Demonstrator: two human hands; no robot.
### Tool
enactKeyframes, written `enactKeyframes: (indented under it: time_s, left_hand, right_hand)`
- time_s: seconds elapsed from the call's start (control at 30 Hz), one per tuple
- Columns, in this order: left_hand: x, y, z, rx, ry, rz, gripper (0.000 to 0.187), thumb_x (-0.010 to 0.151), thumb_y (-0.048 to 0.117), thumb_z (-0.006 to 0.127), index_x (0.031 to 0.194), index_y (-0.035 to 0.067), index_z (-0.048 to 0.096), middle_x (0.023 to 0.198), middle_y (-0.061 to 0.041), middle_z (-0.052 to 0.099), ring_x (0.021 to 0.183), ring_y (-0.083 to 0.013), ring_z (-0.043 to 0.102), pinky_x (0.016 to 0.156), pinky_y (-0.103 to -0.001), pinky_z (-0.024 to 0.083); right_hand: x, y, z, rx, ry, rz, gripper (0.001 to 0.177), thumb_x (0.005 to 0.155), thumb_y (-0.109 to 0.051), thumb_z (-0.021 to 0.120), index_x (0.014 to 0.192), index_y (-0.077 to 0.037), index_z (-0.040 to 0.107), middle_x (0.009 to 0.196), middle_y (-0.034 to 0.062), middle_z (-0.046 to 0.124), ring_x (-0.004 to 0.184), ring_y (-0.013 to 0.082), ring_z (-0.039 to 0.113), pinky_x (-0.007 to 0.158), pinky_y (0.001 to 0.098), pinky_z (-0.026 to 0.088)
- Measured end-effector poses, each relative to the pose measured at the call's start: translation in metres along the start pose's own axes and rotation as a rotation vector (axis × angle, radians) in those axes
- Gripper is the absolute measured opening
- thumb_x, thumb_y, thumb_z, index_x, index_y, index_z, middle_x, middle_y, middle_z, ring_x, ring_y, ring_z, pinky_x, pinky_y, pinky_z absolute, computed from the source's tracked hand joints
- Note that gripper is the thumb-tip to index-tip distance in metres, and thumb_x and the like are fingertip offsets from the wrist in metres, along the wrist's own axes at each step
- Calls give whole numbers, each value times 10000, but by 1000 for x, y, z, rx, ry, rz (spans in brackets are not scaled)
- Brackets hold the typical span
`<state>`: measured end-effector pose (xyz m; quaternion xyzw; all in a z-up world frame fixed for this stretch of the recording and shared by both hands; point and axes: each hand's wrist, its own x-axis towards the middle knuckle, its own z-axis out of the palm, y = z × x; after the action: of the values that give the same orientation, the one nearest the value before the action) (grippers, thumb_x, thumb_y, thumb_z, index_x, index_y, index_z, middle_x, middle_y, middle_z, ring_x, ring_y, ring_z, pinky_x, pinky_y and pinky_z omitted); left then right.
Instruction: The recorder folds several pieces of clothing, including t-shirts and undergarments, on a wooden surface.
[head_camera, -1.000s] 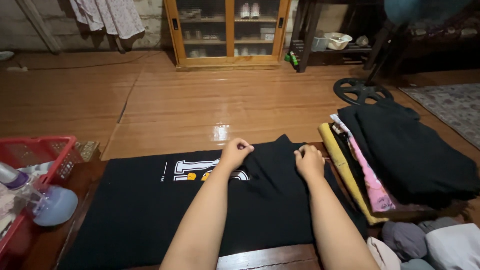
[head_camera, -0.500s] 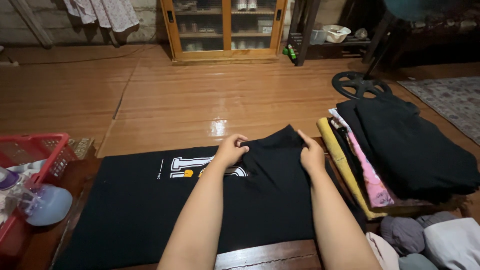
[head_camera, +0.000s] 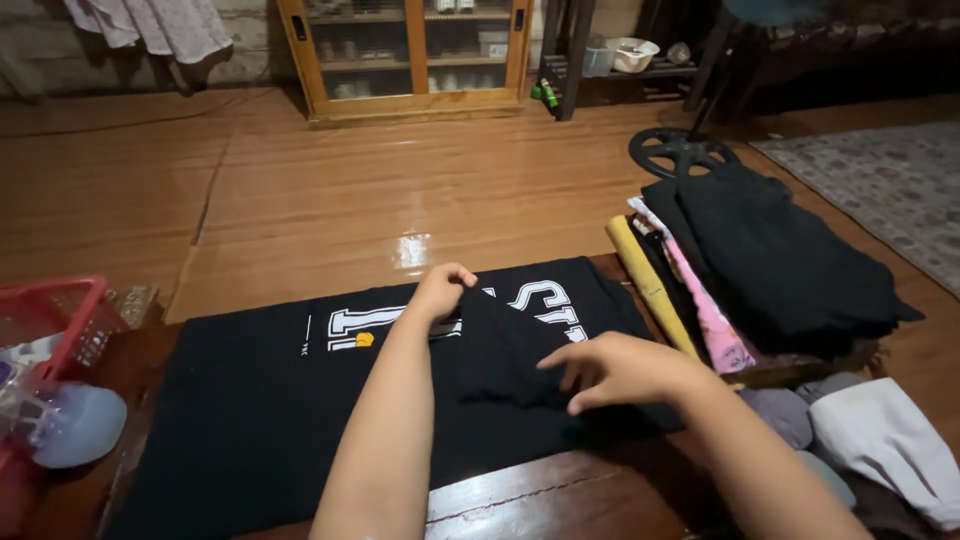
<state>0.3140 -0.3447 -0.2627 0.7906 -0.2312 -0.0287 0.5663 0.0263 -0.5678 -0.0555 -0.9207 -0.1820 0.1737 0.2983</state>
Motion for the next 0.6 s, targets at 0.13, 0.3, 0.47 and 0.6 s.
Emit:
enactKeyframes:
  time_s: [0.13,0.3,0.47,0.6]
  left_hand:
    - [-13,76,-16,492,439,479,125,871,-34,673,930,68,715,989,-176,715,947,-372,671,821,-427,542]
    - [-106,222,-14,553,-326,137,316,725,259,833,905,57,669,942,-161,721,912,-337,693,799,-429,557]
    - [-161,162,2,871,-576,321,497,592,283,908,970,65,671,995,-152,682,971,-369,655,787,-456,545]
    - [-180,142,-13,921,-358,652,222,762,180,768,949,89,694,958,-113,687,960,-338,678,816,-440,555]
  right_hand:
    - [-22,66,17,-239,230,-77,656,654,-84,873,1265,-133,640,1234,86,670,1166,281,626,980,369,489]
    - [-40,132,31,-393,362,27,350,688,-3,733,1011,-88,632,1063,113,632,1082,341,628,898,404,518]
    - [-38,144,29,-443,379,74,283,709,-4,713,961,-57,595,1009,147,611,1035,382,621,858,448,511]
    - [-33,158,28,-492,299,133,407,686,15,715,1074,-65,625,1074,161,630,1064,390,628,888,447,523]
